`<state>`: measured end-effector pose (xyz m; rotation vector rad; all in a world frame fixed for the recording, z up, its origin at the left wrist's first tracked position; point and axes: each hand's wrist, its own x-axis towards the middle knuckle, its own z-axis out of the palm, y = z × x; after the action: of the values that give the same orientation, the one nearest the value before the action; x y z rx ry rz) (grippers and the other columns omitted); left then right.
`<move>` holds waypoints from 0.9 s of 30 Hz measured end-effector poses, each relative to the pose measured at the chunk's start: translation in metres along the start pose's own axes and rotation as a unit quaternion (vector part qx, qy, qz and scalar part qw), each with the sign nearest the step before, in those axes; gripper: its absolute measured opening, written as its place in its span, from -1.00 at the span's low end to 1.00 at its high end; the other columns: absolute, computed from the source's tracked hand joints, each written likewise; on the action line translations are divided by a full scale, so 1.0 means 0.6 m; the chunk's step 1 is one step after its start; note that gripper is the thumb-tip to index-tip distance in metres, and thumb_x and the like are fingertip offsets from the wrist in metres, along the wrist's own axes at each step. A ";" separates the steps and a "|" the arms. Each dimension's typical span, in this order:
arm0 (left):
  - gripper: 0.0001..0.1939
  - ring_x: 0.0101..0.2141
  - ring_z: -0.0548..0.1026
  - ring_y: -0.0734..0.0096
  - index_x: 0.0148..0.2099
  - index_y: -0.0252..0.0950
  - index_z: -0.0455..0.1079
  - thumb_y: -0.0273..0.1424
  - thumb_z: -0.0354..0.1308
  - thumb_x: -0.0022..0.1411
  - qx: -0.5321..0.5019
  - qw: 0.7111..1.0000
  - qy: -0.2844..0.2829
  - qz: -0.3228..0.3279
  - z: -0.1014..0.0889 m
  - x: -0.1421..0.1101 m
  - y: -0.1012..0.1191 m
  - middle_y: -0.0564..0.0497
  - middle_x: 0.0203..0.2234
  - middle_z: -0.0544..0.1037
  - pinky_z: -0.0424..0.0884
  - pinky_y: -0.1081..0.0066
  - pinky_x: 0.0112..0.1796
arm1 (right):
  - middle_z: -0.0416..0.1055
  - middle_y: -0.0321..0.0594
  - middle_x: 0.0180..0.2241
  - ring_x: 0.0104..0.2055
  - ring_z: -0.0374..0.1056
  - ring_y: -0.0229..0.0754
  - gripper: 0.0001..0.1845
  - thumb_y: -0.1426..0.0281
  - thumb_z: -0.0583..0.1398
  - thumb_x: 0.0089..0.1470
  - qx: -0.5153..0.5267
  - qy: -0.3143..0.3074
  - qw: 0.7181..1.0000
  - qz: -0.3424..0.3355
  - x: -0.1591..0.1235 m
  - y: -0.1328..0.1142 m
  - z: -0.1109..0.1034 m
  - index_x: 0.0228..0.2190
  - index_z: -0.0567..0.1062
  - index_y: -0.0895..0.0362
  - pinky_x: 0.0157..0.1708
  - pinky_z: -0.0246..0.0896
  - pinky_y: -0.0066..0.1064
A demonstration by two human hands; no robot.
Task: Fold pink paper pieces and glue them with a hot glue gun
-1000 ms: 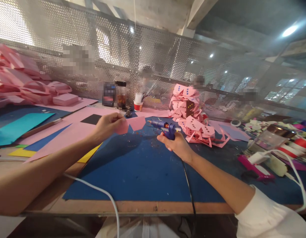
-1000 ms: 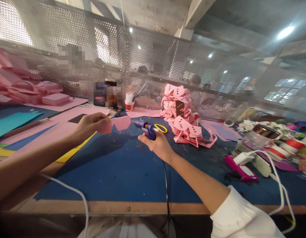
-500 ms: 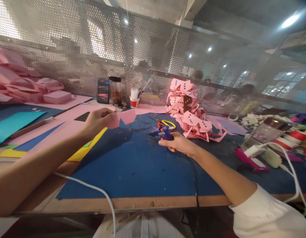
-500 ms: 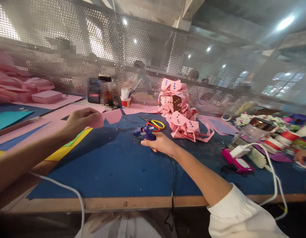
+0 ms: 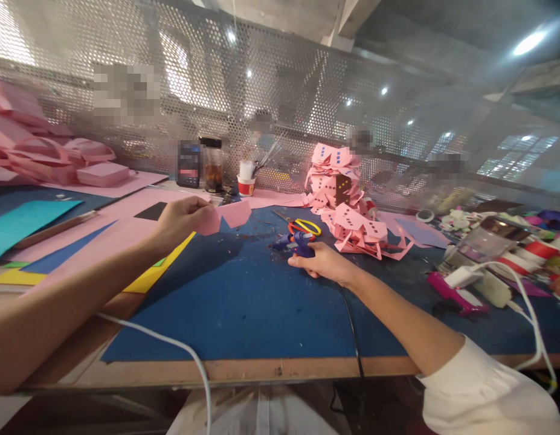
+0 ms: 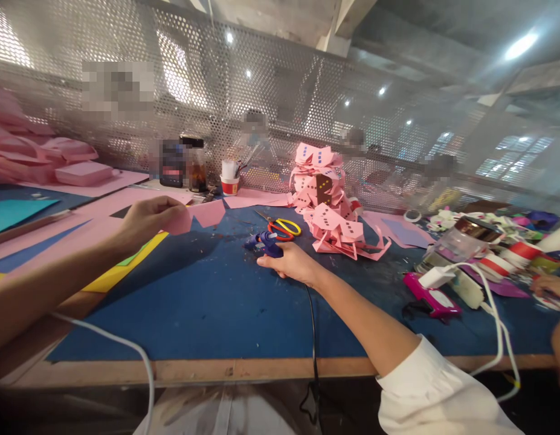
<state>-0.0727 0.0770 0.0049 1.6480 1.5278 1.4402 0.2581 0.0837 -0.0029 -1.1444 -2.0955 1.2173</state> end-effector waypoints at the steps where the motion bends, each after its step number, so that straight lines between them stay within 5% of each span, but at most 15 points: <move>1: -0.77 -0.47 0.44 0.43 -0.27 -0.38 0.45 -0.29 0.16 0.14 0.002 1.000 0.001 0.000 0.000 0.000 -0.001 0.05 -0.52 0.55 0.36 0.45 -0.42 | 0.20 -0.45 -0.67 -0.67 0.11 -0.41 -0.62 0.09 0.29 -0.03 -0.002 0.001 1.000 0.002 0.000 -0.001 0.000 -0.41 0.43 0.18 -0.62 0.01 -0.51; 27: -0.75 -0.45 0.47 0.40 -0.25 -0.37 0.45 -0.25 0.18 0.16 -0.001 1.000 -0.004 -0.006 -0.001 0.006 -0.013 0.04 -0.49 0.57 0.38 0.43 -0.40 | 0.22 -0.45 -0.67 -0.66 0.14 -0.39 -0.61 0.08 0.29 -0.02 -0.014 -0.007 1.000 0.001 0.006 -0.002 0.003 -0.38 0.45 0.17 -0.60 0.03 -0.50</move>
<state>-0.0773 0.0825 -0.0005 1.6399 1.5274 1.4264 0.2542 0.0853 -0.0029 -1.1537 -2.1297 1.2036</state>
